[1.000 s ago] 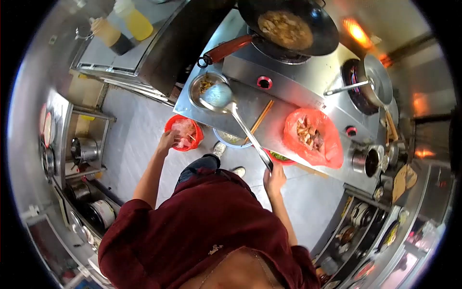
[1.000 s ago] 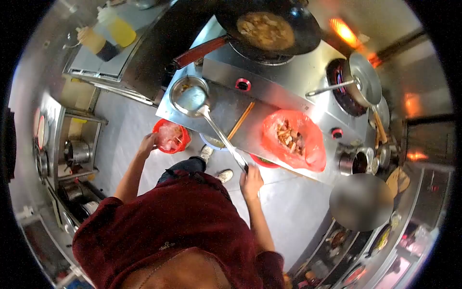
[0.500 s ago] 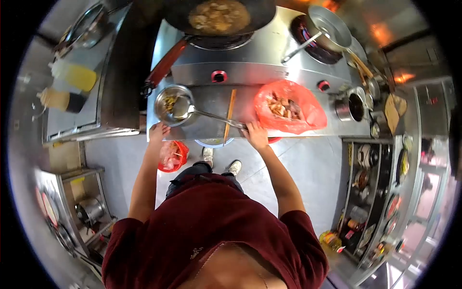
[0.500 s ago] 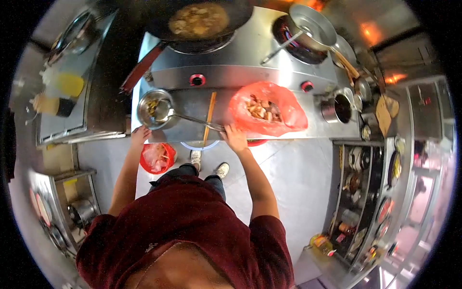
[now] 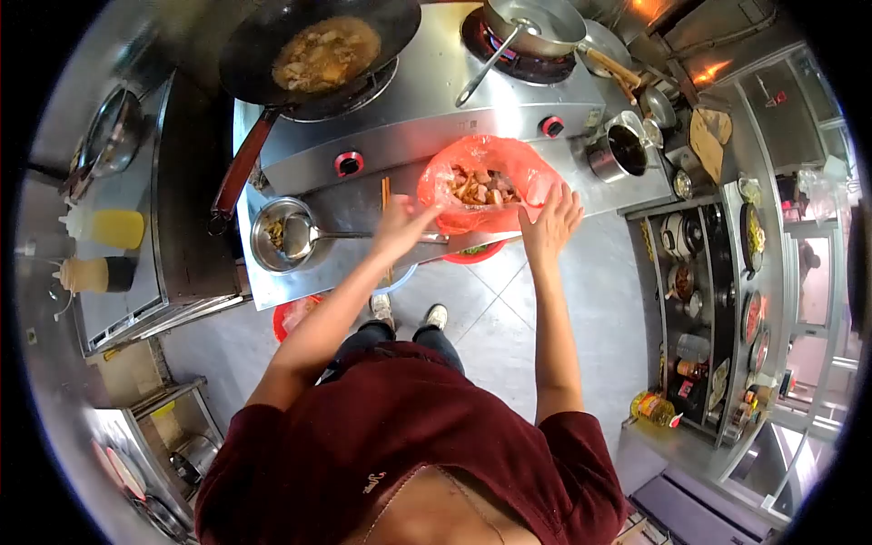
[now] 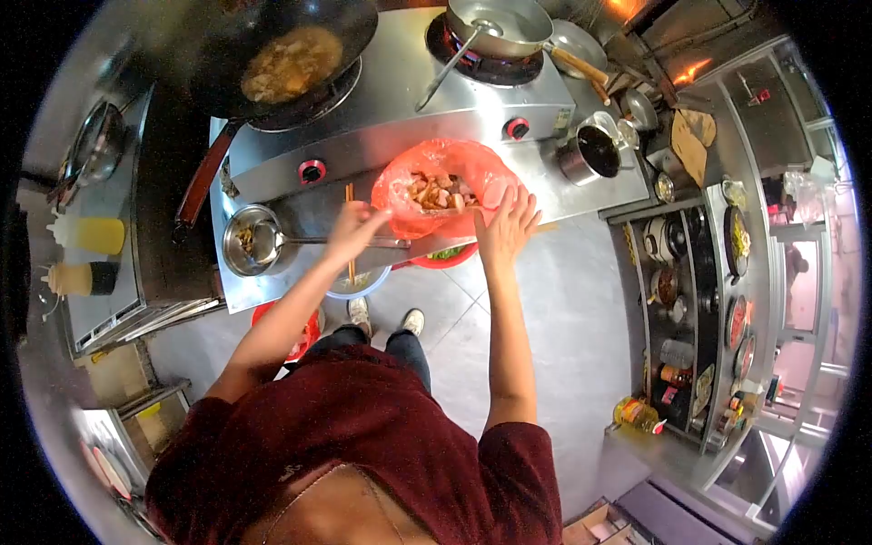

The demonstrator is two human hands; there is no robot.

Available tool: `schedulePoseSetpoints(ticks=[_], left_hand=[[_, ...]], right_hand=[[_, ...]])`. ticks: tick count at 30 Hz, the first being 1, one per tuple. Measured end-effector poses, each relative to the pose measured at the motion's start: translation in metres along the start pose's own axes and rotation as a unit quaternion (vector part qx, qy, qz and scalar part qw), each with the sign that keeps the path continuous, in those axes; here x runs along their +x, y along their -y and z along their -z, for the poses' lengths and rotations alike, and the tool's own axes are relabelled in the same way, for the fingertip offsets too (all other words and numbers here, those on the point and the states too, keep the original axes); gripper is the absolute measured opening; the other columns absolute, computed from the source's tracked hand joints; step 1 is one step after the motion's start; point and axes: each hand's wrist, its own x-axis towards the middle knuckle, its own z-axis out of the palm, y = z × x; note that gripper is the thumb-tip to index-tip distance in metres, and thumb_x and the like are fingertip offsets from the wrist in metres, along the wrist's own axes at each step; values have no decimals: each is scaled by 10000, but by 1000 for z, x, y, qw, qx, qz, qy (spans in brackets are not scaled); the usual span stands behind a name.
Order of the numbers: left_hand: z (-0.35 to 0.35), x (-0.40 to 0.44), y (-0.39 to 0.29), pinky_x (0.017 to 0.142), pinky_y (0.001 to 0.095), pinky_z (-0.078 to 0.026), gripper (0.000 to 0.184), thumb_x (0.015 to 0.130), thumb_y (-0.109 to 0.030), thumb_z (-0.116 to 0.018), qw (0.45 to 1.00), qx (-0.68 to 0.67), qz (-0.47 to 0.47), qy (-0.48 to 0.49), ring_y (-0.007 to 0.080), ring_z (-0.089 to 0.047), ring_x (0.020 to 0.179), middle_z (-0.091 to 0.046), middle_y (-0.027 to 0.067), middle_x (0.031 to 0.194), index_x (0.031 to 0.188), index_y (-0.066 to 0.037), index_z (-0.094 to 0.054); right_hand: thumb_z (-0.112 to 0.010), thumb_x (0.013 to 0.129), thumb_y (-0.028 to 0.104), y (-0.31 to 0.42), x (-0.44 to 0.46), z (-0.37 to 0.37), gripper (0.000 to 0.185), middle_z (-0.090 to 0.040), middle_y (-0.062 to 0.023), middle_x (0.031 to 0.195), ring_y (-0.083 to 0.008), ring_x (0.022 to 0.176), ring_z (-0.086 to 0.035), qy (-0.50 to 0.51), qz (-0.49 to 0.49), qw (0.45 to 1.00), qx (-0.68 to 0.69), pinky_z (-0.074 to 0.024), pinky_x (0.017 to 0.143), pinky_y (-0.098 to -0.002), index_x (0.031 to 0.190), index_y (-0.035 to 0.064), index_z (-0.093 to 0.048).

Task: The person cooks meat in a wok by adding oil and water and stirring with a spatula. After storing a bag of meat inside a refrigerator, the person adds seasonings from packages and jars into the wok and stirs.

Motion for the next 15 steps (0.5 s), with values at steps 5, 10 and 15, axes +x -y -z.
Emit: schedulePoseSetpoints(ticks=[5, 10, 15], left_hand=[[-44, 20, -2, 653, 277, -459, 284, 789, -276, -571, 999, 21, -10, -29, 150, -588, 720, -613, 65, 785, 936, -34, -580], [-42, -3, -46, 614, 237, -416, 172, 840, -193, -514, 976, -216, 8, 10, 100, -536, 684, -575, 15, 728, 888, -34, -560], [-34, -18, -75, 538, 248, -366, 219, 837, -254, -545, 959, -282, -20, 31, 88, -465, 603, -521, 1, 661, 817, -35, -542]], right_hand=[[-625, 703, 341, -73, 25, -93, 495, -495, -125, 1115, -287, 1056, -448, 159, -16, 986, -42, -346, 882, -466, 1087, 48, -514], [-587, 728, 416, -85, 35, -93, 472, -582, -142, 1025, -295, 989, -535, 349, -61, 934, 52, -398, 829, -425, 1064, 85, -568], [-571, 719, 419, -89, 26, -136, 431, -624, -168, 665, -326, 622, -615, 373, -67, 907, 185, -479, 619, -399, 834, 6, -612]])
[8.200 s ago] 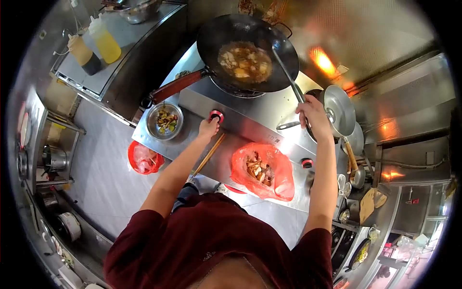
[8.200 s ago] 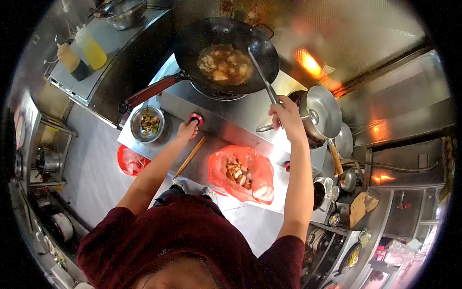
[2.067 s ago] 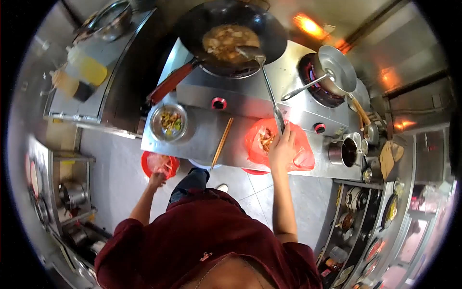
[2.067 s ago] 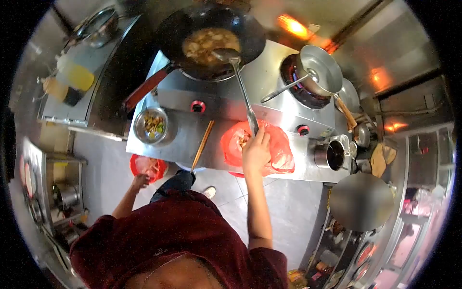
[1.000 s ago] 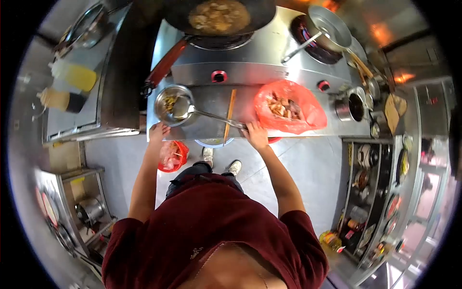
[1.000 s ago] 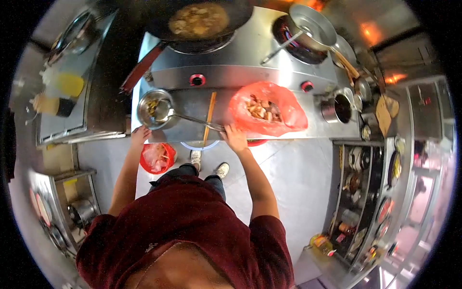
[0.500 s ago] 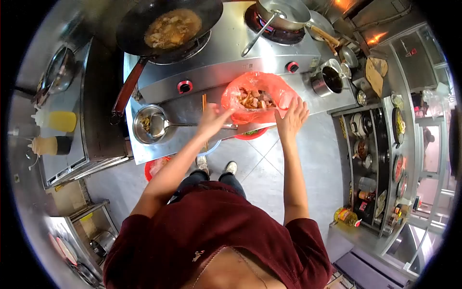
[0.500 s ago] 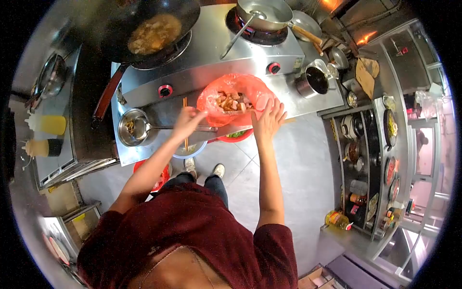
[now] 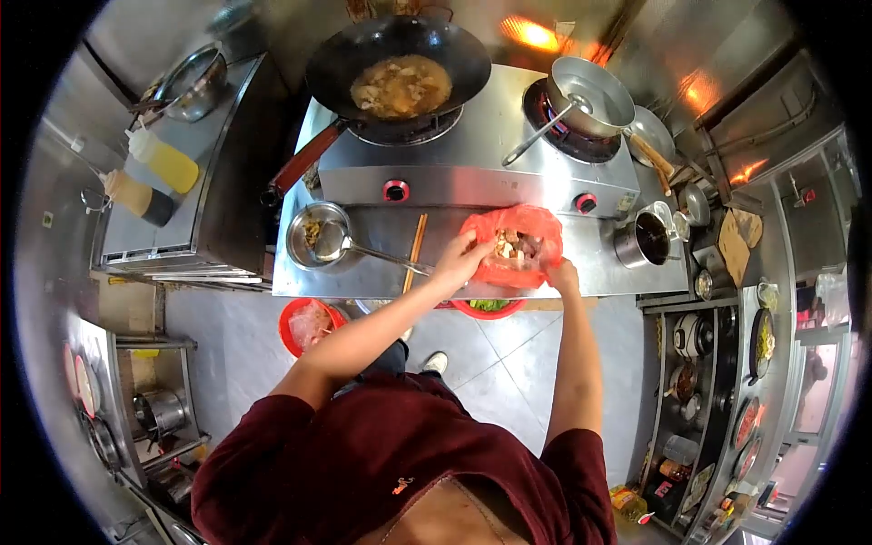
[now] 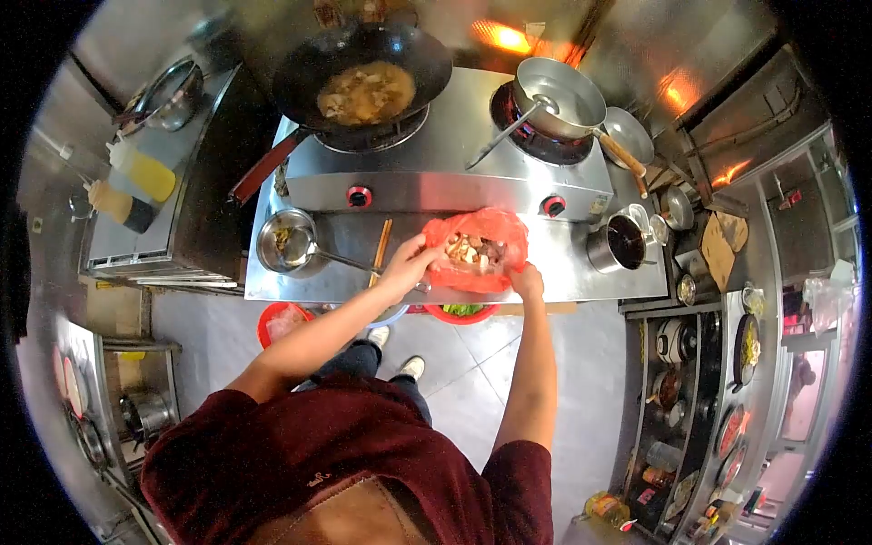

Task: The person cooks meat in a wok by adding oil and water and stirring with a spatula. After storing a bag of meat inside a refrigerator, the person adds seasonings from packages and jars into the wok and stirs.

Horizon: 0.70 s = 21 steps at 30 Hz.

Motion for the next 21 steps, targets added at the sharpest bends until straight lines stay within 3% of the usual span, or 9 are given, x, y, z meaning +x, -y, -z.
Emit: schedulePoseSetpoints(ticks=[3, 5, 7, 8, 10, 12, 17, 20, 21], left_hand=[[10, -1, -13, 533, 224, -352, 188, 853, -237, -530, 1000, 0, 8, 19, 63, -430, 588, -481, -27, 643, 849, -51, -550], [17, 3, -25, 538, 207, -345, 164, 860, -223, -522, 998, -43, 16, 32, 49, -417, 593, -459, -38, 642, 867, -61, -553], [15, 10, -23, 546, 184, -336, 123, 862, -190, -518, 996, -74, 3, 41, 37, -401, 594, -437, -48, 638, 893, -77, -558], [15, 7, -35, 573, 190, -372, 221, 848, -166, -518, 994, -82, 69, 31, 48, -420, 607, -462, -32, 675, 1035, -54, -553], [14, 12, -26, 612, 196, -376, 220, 859, -151, -495, 992, -96, -21, 79, 51, -422, 632, -452, -32, 676, 1045, -47, -550], [8, 17, -32, 627, 193, -370, 225, 863, -138, -484, 989, -107, -11, 103, 52, -420, 645, -444, -33, 677, 1055, -36, -539], [-1, 26, -39, 641, 200, -377, 174, 867, -107, -466, 987, -65, -25, 144, 59, -414, 645, -443, -27, 690, 1009, -16, -510], [-5, 26, -32, 633, 221, -404, 218, 868, -102, -458, 980, -100, -15, 171, 71, -453, 645, -455, -4, 685, 1069, -24, -487], [-6, 23, -32, 588, 198, -384, 152, 870, -98, -472, 979, -103, -25, 173, 56, -438, 608, -457, -11, 673, 1007, -32, -472]], right_hand=[[-533, 742, 275, 13, 3, 31, 291, -607, -228, 864, -381, 860, -575, 39, -55, 996, -50, -458, 751, -422, 870, 33, -634], [-525, 726, 211, 30, -20, 68, 236, -604, -220, 814, -376, 790, -580, -101, -10, 995, -1, -461, 689, -422, 845, 42, -638], [-512, 720, 170, 29, -30, 98, 201, -582, -228, 717, -370, 724, -579, -115, 13, 993, 26, -444, 629, -415, 757, 14, -633], [-511, 719, 164, 22, -35, 105, 202, -565, -237, 689, -361, 643, -564, -133, 36, 990, 42, -425, 587, -402, 746, -4, -621], [-527, 740, 155, 41, -59, 127, 214, -544, -84, 552, -150, 533, -496, -133, 8, 972, 194, -377, 518, -295, 764, -36, -621], [-519, 757, 131, 58, -81, 158, 206, -544, -14, 603, -95, 586, -491, -67, -39, 949, 305, -376, 542, -255, 781, -40, -630], [-525, 775, 83, 79, -81, 141, 182, -629, -62, 811, -131, 795, -560, -134, 82, 890, 428, -427, 719, -230, 861, -36, -632], [-571, 725, 146, 108, -52, 93, 192, -623, -137, 862, -278, 812, -573, -143, 124, 980, 65, -429, 748, -339, 889, 69, -636], [-604, 696, 191, 109, -42, 77, 200, -615, -132, 845, -298, 841, -560, -209, 171, 959, -86, -422, 764, -370, 855, 73, -628]])
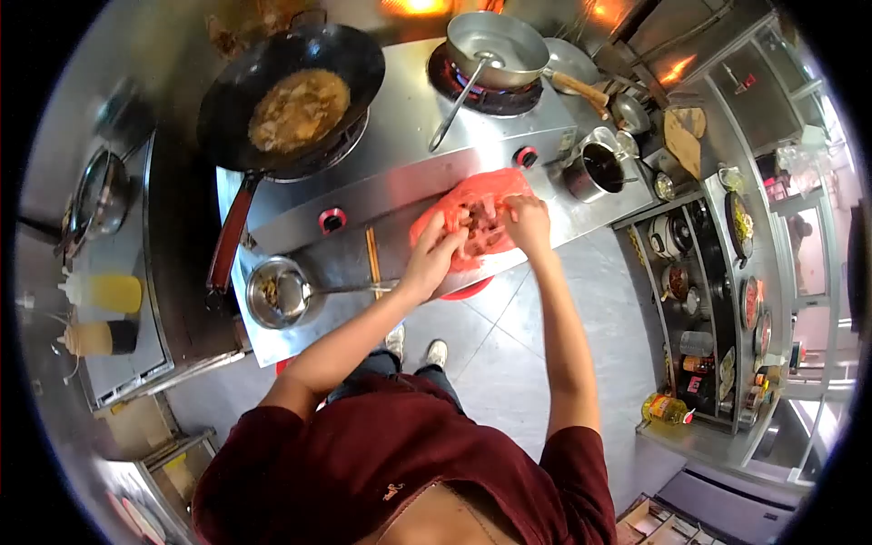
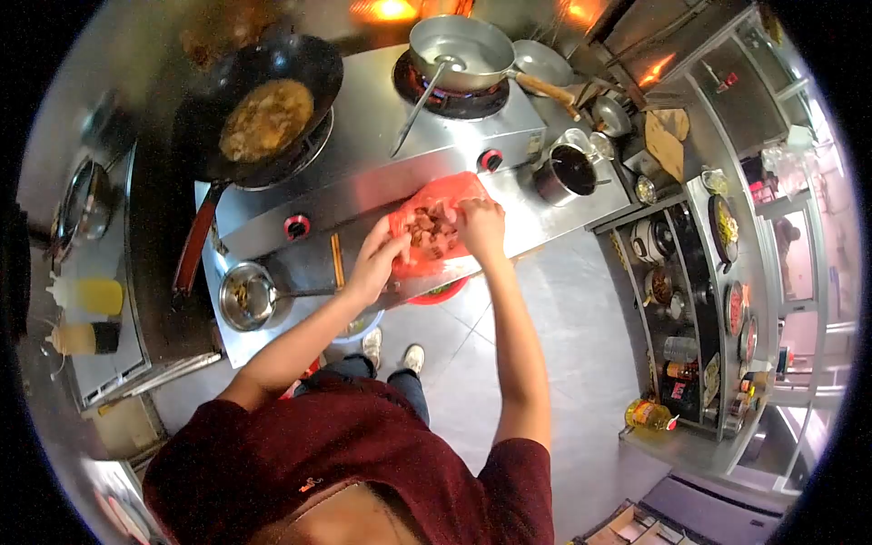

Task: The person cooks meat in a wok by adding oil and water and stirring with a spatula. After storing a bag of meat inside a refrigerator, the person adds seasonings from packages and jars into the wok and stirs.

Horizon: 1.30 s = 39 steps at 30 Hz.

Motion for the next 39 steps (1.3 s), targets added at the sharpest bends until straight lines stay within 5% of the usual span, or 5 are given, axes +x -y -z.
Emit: schedulePoseSetpoints(ticks=[9, 20, 26, 31, 39], left_hand=[[2, -20, -7, 597, 212, -427, 106, 866, -90, -484, 998, 10, 63, 15, 52, -466, 626, -473, -9, 698, 956, -55, -441], [-8, 8, -20, 660, 200, -369, 257, 844, -58, -453, 998, 7, 18, 54, 58, -435, 667, -502, -6, 765, 1090, 4, -498], [-70, 3, -54, 698, 188, -397, 367, 869, -56, -472, 983, 4, 9, 182, 43, -455, 747, -485, -4, 842, 1222, 16, -401], [-168, -49, -51, 669, 174, -373, 446, 832, 2, -477, 925, 19, 34, 379, 54, -433, 740, -454, 1, 826, 1253, 34, -332], [-310, -139, 0, 628, 176, -377, 387, 833, -40, -487, 878, 4, 158, 452, 40, -442, 667, -464, -17, 793, 1198, 59, -408]], right_hand=[[-498, 816, 332, -63, -12, -60, 298, -631, -144, 830, -285, 776, -619, 227, -169, 945, -166, -474, 683, -428, 993, 106, -577], [-479, 706, 75, -44, -49, 62, 137, -585, -196, 668, -335, 658, -569, -31, -147, 984, 97, -428, 592, -375, 622, -16, -538], [-472, 726, 53, -48, -121, 92, 79, -566, -69, 683, -125, 624, -518, -181, -251, 670, 675, -437, 608, -269, 703, 35, -545], [-612, 721, 196, -4, -209, 73, 429, -569, -214, 950, -308, 803, -586, -156, -312, 932, 97, -473, 700, -395, 1114, 76, -490], [-515, 705, 164, 35, -523, 136, 192, -586, -173, 686, -314, 606, -571, -169, -604, 749, 215, -448, 567, -399, 781, -6, -563]])
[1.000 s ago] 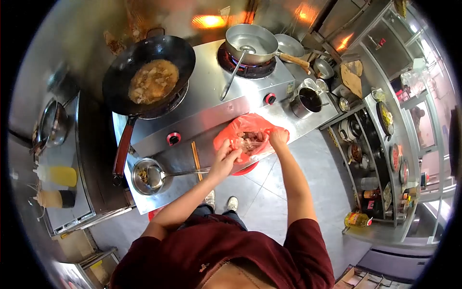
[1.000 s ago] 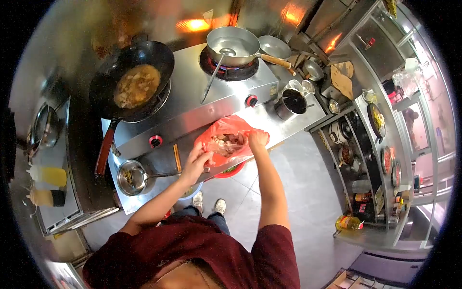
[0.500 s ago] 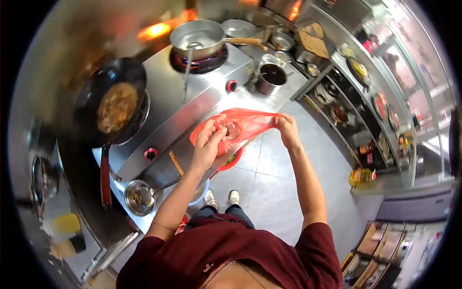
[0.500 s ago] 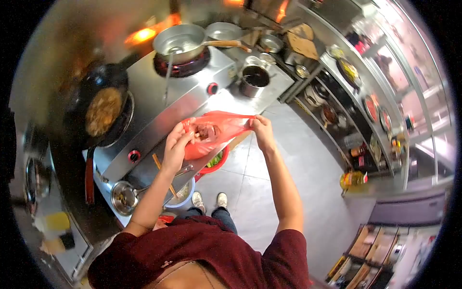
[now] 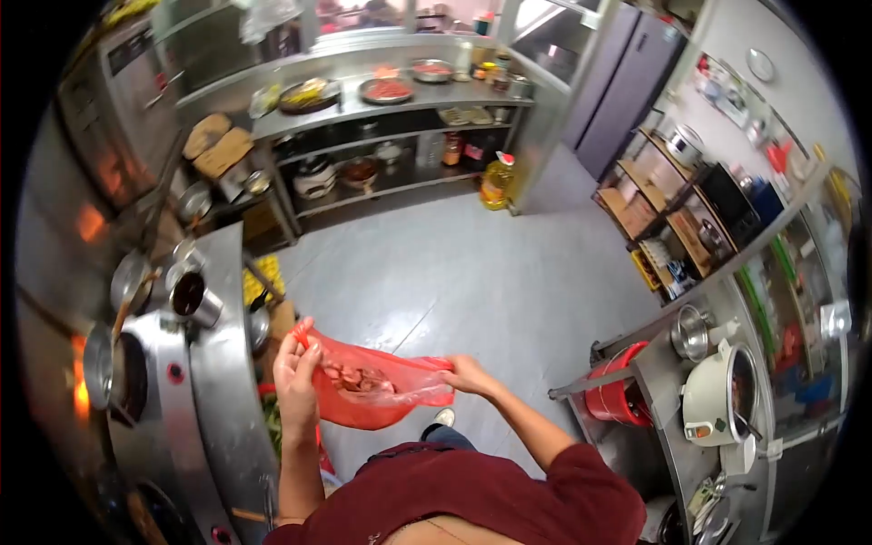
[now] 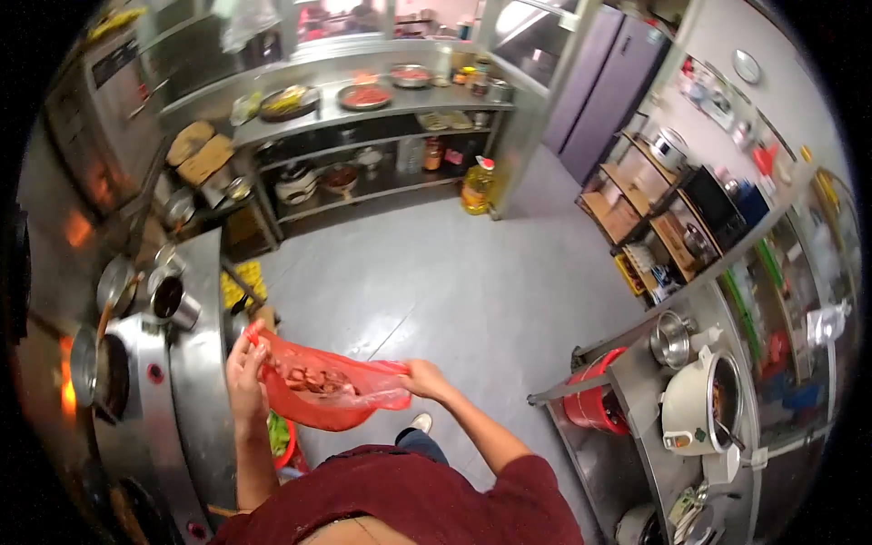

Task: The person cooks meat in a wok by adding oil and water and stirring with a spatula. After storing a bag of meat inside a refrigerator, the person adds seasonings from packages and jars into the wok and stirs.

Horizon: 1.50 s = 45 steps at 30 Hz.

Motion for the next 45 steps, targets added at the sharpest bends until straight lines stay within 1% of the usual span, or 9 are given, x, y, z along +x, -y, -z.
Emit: schedulePoseSetpoints(ticks=[6, 9, 12, 18, 22, 25, 28, 33, 45], left_hand=[[-121, 69, 120, 537, 196, -362, 188, 801, -71, -506, 986, 76, 116, 91, 51, -467, 632, -535, -4, 740, 958, 22, -547], [-172, 109, 159, 487, 246, -352, 111, 759, -35, -517, 953, 207, 33, 218, 95, -444, 564, -448, -31, 643, 864, -27, -552], [-255, 157, 147, 501, 300, -395, 80, 708, -7, -535, 766, 462, -305, 328, 186, -479, 573, -429, 28, 638, 778, -45, -523], [-477, 254, 198, 425, 295, -393, 185, 606, -34, -602, 635, 314, -550, 442, 184, -492, 624, -419, 22, 669, 761, -105, -531], [-610, 297, 251, 409, 270, -397, 311, 605, -97, -639, 591, 210, -554, 548, 152, -506, 685, -438, -5, 696, 905, -149, -572], [-682, 332, 288, 664, 325, -461, 416, 688, -165, -665, 595, 199, -367, 687, 220, -524, 825, -515, 46, 844, 1086, -156, -543], [-733, 371, 336, 946, 377, -349, 665, 701, -258, -706, 622, 132, -45, 770, 278, -462, 1082, -488, 141, 1155, 1269, -104, -396], [-823, 402, 449, 959, 373, -332, 1020, 570, -366, -795, 491, 212, -83, 841, 271, -370, 1194, -298, 162, 1351, 1339, -18, -222], [-1096, 508, 611, 933, 324, -339, 558, 818, -192, -530, 713, 110, 71, 689, 215, -429, 1084, -383, 122, 1257, 1284, 18, -306]], right_hand=[[-546, 733, 101, -59, -69, 162, 129, -585, -152, 848, -263, 814, -560, -205, -37, 978, 6, -442, 715, -332, 778, -2, -609], [-561, 758, 64, -76, -65, 219, 78, -520, -99, 1012, -185, 950, -489, -313, 56, 914, 252, -398, 806, -303, 753, 4, -611], [-587, 774, 113, -72, -36, 283, 199, -472, -71, 1084, -159, 984, -447, -330, 130, 816, 457, -372, 866, -307, 933, -5, -574], [-607, 735, 88, -124, 60, 396, 375, -572, -90, 954, -193, 870, -554, -166, 76, 973, 140, -454, 766, -320, 1062, -19, -459], [-509, 759, 60, -205, 102, 465, 307, -566, -137, 928, -222, 855, -557, -199, -189, 960, 58, -454, 755, -329, 1054, -18, -470], [-415, 756, 22, -240, 97, 506, 253, -586, -170, 884, -292, 889, -563, -390, -107, 911, 79, -437, 812, -381, 971, -11, -544], [-358, 817, 85, -314, 102, 543, 258, -611, -119, 891, -216, 816, -572, -342, -140, 872, 321, -443, 744, -343, 957, -1, -558], [-364, 920, 277, -360, 131, 655, 366, -581, -148, 740, -270, 658, -536, -498, -67, 835, 225, -410, 669, -381, 826, -33, -533], [-475, 862, 295, -506, 218, 975, 337, -527, -165, 644, -333, 634, -529, -390, -72, 915, 70, -395, 600, -402, 658, 28, -512]])
